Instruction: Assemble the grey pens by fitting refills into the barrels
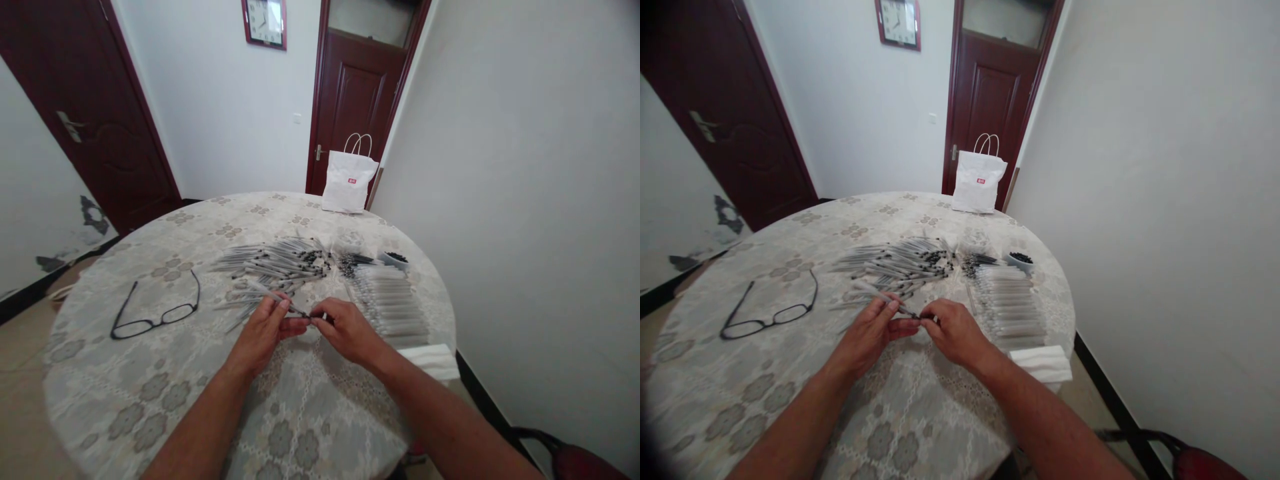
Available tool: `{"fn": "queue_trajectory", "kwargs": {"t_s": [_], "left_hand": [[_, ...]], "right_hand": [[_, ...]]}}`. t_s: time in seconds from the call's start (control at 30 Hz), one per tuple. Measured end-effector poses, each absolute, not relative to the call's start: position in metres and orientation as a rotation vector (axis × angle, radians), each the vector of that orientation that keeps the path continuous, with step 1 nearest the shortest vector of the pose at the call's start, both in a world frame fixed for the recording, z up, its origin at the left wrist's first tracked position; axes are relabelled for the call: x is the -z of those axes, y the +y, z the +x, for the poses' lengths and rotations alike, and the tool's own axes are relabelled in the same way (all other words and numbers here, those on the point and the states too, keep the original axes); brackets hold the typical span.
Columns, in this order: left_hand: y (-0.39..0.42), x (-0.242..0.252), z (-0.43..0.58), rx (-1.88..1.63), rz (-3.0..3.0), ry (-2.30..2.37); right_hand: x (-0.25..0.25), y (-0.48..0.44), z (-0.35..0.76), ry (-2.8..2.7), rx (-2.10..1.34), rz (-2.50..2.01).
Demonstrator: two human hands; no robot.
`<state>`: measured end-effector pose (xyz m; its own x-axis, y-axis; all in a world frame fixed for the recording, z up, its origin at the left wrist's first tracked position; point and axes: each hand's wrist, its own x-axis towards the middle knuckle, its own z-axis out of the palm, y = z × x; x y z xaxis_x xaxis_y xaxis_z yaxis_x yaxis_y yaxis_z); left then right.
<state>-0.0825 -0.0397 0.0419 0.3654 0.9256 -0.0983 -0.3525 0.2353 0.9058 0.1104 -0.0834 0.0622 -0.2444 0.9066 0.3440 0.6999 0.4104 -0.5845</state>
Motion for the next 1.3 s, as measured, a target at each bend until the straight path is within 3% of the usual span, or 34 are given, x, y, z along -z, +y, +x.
{"fn": "queue_trajectory", "kwargs": {"t_s": [0.13, 0.27, 0.53, 0.83, 1.1, 1.3], "left_hand": [[-0.037, -0.038, -0.084, -1.001, 0.943, 0.791], [-0.030, -0.032, -0.089, -1.040, 0.963, 0.883], [-0.030, -0.030, -0.089, -0.865, 1.156, 0.881], [-0.038, -0.042, -0.089, -0.816, 1.192, 0.869], [-0.040, -0.038, -0.088, -0.791, 1.141, 0.858], [-0.041, -0.032, -0.090, -0.696, 1.208, 0.789]], "right_hand": [[-0.072, -0.085, 0.127, -2.253, -0.389, -1.400], [-0.092, -0.083, 0.171, -2.486, -0.186, -1.727], [-0.122, -0.011, 0.265, -2.147, 0.391, -2.405], [-0.105, 0.035, 0.270, -2.122, 0.419, -2.513], [-0.100, 0.014, 0.246, -2.093, 0.473, -2.403], [-0.088, -0.038, 0.163, -2.119, -0.152, -1.579]]}}
